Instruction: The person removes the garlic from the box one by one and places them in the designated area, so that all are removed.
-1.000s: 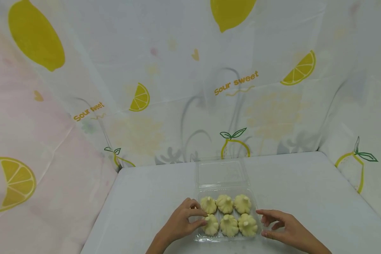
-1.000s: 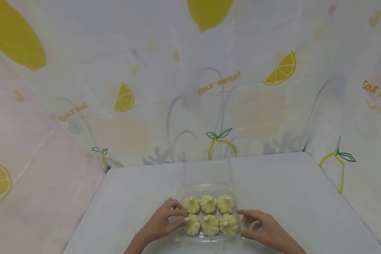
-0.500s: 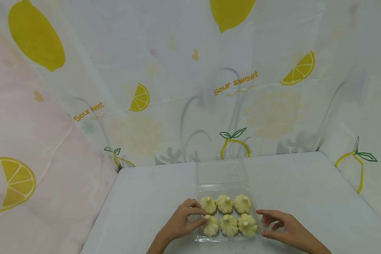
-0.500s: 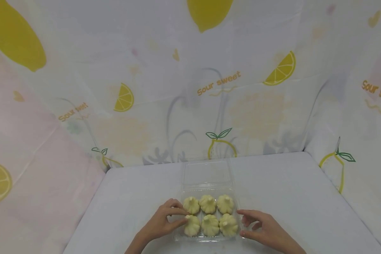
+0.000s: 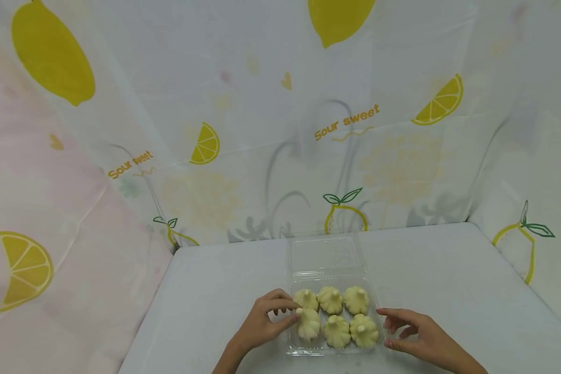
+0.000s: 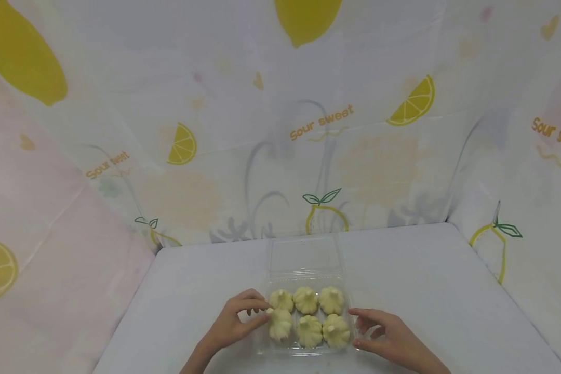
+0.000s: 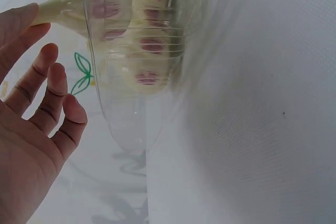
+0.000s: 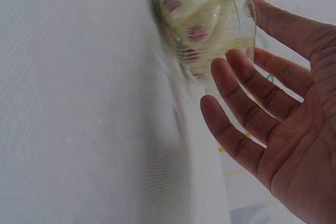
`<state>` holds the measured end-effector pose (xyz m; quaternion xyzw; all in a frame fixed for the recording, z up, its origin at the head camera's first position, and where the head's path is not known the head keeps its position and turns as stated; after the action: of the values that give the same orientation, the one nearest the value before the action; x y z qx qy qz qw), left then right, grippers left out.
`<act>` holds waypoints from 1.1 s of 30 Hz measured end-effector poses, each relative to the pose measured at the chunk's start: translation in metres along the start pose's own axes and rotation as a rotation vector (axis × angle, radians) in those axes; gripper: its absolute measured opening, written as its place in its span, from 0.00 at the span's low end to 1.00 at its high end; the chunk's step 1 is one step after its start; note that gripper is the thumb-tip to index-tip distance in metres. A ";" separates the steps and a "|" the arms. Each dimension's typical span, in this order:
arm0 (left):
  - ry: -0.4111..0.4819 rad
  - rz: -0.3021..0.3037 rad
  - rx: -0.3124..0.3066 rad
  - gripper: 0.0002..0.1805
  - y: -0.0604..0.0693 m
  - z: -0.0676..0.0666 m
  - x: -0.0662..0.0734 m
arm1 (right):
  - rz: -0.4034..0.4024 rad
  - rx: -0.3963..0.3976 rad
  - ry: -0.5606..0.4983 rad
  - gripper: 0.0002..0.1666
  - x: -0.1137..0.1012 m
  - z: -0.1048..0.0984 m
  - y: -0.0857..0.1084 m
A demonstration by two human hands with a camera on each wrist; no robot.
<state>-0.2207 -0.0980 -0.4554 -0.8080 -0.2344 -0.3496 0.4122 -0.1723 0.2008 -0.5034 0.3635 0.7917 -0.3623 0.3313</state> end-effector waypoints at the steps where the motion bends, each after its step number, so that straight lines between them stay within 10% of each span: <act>1: 0.001 0.000 0.007 0.09 0.000 -0.002 -0.001 | 0.001 -0.001 0.001 0.31 0.000 0.000 0.000; 33: -0.056 0.005 0.215 0.10 0.007 -0.056 -0.008 | 0.002 -0.001 0.015 0.32 -0.002 0.000 0.000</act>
<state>-0.2419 -0.1493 -0.4423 -0.7693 -0.2798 -0.2987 0.4907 -0.1712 0.2003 -0.5023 0.3672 0.7939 -0.3589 0.3258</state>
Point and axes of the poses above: each hand's wrist, its own y-axis away from the middle knuckle, its own z-axis out of the palm, x = y × z, the point moved 8 cm from there along -y, towards the middle knuckle, and after that the axes turned 10 degrees about y, right-handed, at the moved point
